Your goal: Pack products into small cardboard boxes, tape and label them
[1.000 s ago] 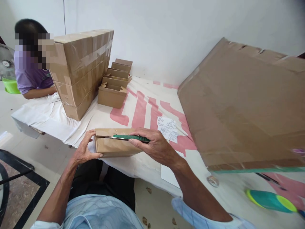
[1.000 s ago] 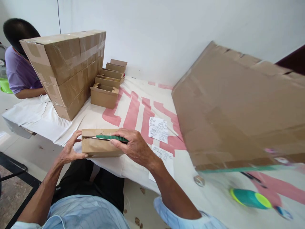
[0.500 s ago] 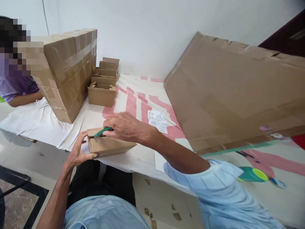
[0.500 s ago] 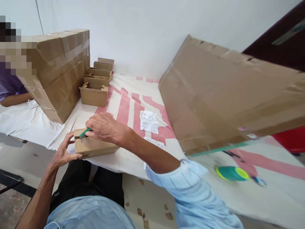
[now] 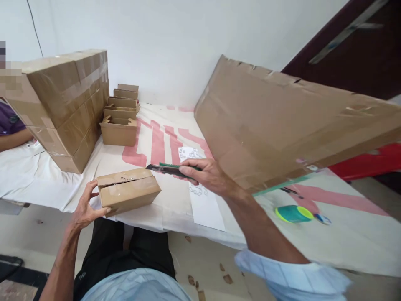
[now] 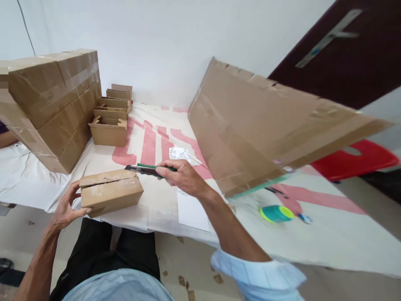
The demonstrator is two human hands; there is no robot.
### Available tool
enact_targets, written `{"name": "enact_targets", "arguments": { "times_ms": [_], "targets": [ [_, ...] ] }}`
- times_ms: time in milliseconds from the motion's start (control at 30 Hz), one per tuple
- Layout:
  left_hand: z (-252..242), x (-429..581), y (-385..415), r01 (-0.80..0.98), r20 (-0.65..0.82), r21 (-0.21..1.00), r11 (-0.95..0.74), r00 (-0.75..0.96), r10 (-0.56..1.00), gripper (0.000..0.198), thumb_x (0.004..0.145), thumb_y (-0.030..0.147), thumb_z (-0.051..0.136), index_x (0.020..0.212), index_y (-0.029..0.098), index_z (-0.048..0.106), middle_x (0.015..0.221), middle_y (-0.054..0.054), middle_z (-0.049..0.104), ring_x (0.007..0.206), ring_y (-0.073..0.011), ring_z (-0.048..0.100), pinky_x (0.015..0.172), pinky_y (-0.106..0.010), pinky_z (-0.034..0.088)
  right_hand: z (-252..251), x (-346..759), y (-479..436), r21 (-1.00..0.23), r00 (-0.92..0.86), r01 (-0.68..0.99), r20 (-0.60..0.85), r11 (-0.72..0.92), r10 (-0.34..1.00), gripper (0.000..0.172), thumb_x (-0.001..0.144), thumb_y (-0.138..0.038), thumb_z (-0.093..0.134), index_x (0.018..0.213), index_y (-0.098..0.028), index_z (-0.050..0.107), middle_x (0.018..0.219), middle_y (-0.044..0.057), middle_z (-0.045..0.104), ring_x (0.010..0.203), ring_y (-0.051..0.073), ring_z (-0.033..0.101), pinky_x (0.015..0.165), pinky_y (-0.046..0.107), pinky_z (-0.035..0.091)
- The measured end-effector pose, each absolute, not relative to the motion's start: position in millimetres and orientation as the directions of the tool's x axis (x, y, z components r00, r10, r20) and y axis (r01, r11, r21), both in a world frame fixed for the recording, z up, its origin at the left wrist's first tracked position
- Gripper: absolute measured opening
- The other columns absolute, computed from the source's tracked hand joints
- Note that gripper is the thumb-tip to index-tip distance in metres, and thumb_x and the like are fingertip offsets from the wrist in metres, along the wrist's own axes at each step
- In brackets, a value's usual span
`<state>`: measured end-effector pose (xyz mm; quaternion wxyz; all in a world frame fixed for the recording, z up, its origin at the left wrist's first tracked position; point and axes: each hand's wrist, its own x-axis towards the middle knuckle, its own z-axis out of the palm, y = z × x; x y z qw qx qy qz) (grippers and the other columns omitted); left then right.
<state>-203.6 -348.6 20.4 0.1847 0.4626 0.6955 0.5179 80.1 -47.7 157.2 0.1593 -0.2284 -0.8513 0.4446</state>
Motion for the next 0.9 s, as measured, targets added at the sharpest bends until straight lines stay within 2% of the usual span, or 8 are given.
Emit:
{"name": "enact_targets", "arguments": {
  "times_ms": [100,233,467,633,700,767,833,900],
  "targets": [
    [23,-213,-338,0.420,0.199,0.907,0.027,-0.485,0.851,0.085,0.074,0.045,0.092,0.148,0.030,0.052,0.159,-0.016,0.048,0.148,-0.0393,0.049,0.113,-0.056,0.053,132,85,-65,-0.937,-0.822,0.183,0.020,0.297,0.569,0.054,0.090,-0.069,0.063,0.077,-0.018,0.072,0.051,-0.004,0.050,0.048,0.010,0.041,0.049,0.026,0.031],
    [31,-222,-326,0.390,0.175,0.921,0.022,-0.462,0.870,0.088,0.073,0.048,0.093,0.149,0.029,0.053,0.158,-0.016,0.052,0.147,-0.0398,0.051,0.111,-0.055,0.055,117,87,-78,-0.987,-0.811,0.076,0.021,0.141,0.584,0.055,0.089,-0.071,0.066,0.076,-0.018,0.071,0.051,-0.003,0.053,0.046,0.011,0.043,0.046,0.026,0.030],
    [39,-224,-319,0.376,0.158,0.926,0.026,-0.451,0.879,0.085,0.074,0.049,0.093,0.146,0.028,0.055,0.154,-0.016,0.057,0.146,-0.0397,0.054,0.112,-0.055,0.056,116,91,-84,-0.998,-0.799,-0.010,0.046,0.065,0.600,0.053,0.092,-0.069,0.066,0.080,-0.018,0.069,0.060,-0.001,0.060,0.047,0.010,0.046,0.049,0.026,0.033],
    [38,-222,-324,0.391,0.192,0.920,0.034,-0.522,0.831,0.081,0.070,0.054,0.093,0.138,0.027,0.058,0.161,-0.018,0.051,0.148,-0.0409,0.052,0.106,-0.053,0.058,112,87,-101,-0.998,-0.798,-0.060,0.043,-0.009,0.601,0.053,0.090,-0.072,0.067,0.088,-0.019,0.067,0.064,-0.002,0.060,0.050,0.011,0.047,0.050,0.027,0.039],
    [46,-215,-327,0.500,0.268,0.864,0.065,-0.563,0.782,0.075,0.071,0.057,0.092,0.132,0.027,0.060,0.162,-0.018,0.049,0.146,-0.0408,0.054,0.104,-0.054,0.059,109,85,-112,-0.994,-0.805,-0.094,0.048,-0.048,0.591,0.052,0.089,-0.072,0.069,0.092,-0.020,0.065,0.067,-0.002,0.060,0.051,0.011,0.048,0.051,0.027,0.042],
    [59,-201,-329,0.675,0.419,0.729,0.112,-0.571,0.706,0.063,0.075,0.053,0.090,0.125,0.027,0.063,0.155,-0.016,0.055,0.140,-0.0386,0.057,0.104,-0.055,0.058,105,81,-123,-0.988,-0.811,-0.125,0.050,-0.089,0.582,0.050,0.089,-0.070,0.071,0.096,-0.021,0.064,0.073,-0.002,0.062,0.053,0.011,0.049,0.052,0.027,0.044],
    [74,-179,-327,0.814,0.597,0.563,0.141,-0.518,0.613,0.047,0.081,0.045,0.088,0.118,0.026,0.066,0.138,-0.013,0.065,0.129,-0.0344,0.063,0.105,-0.054,0.056,100,76,-135,-0.981,-0.818,-0.153,0.058,-0.119,0.572,0.050,0.089,-0.069,0.071,0.101,-0.021,0.063,0.075,-0.002,0.062,0.054,0.011,0.050,0.053,0.027,0.044],
    [90,-155,-320,0.875,0.704,0.473,0.106,-0.448,0.551,0.034,0.087,0.039,0.084,0.113,0.026,0.067,0.120,-0.009,0.072,0.113,-0.0284,0.070,0.099,-0.047,0.059,94,70,-147,-0.978,-0.822,-0.171,0.074,-0.120,0.565,0.050,0.090,-0.070,0.070,0.103,-0.022,0.063,0.071,-0.003,0.059,0.054,0.011,0.050,0.054,0.028,0.044]
  ]
}}
